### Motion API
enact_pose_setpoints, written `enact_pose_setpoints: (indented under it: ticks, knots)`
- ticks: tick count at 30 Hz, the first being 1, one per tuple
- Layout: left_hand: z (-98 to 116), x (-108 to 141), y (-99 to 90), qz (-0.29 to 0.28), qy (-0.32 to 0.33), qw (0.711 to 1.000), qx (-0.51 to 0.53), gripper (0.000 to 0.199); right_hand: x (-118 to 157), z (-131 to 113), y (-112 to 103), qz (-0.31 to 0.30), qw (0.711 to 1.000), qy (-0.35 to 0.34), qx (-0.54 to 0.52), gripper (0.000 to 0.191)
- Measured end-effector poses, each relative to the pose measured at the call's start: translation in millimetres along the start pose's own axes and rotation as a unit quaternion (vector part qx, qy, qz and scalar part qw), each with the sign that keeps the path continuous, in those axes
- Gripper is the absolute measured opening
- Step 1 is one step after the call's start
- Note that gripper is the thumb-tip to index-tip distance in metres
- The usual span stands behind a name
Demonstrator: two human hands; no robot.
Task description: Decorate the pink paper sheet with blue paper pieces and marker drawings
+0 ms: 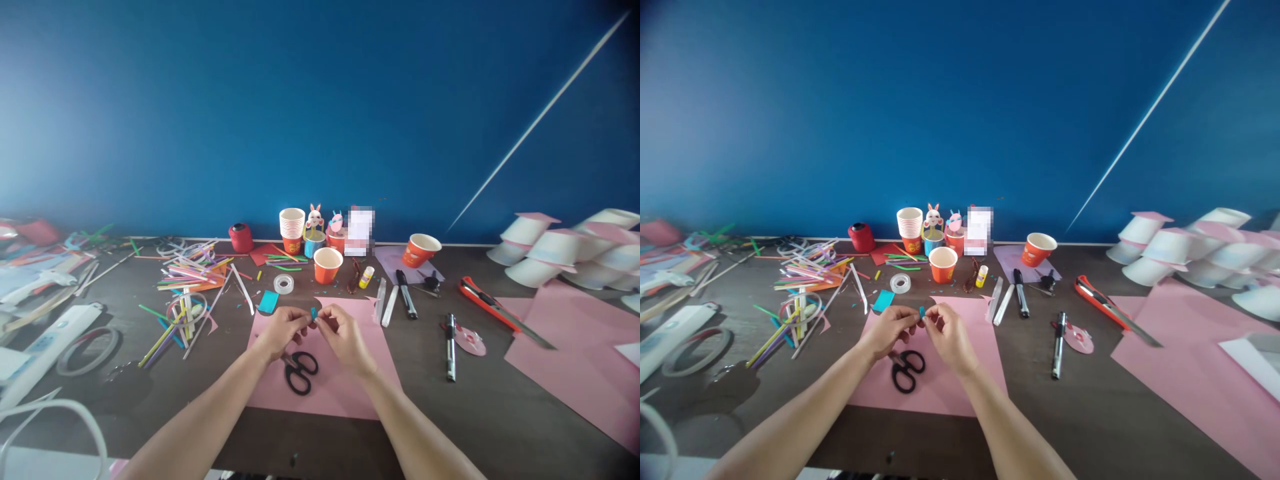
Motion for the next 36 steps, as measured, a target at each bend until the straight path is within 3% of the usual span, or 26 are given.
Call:
enact_pose_setpoints:
  ticks: [7,23,32,36]
  knots:
    - [-1.5,-0.2,1.1,-0.011,0.011,1.0,-0.025,0.022,-1.4,10.0,0.7,0.006,0.999,0.02,-0.028,0.013]
    - [-2.2,-2.1,-2.2,0.003,0.053,0.987,-0.149,0.028,-5.1,1.4,-1.3,-0.001,0.996,0.046,-0.078,0.011]
    - [3.9,3.9,4.6,-0.008,0.077,0.977,-0.197,0.022,-2.5,10.1,-2.0,-0.005,0.988,0.116,-0.102,0.017]
    - [4.4,2.7,3.3,0.006,0.118,0.97,-0.21,0.019,-2.7,12.1,-3.4,0.006,0.986,0.124,-0.112,0.018]
Point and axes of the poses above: each hand's wrist, its own x-axis away from the middle knuckle, its own y-axis out of the palm, z = x × y, the point moved 6 cm from there along -x, towards the middle knuckle, and after that the axes turned 3 degrees about -x, right-handed, at the moved point
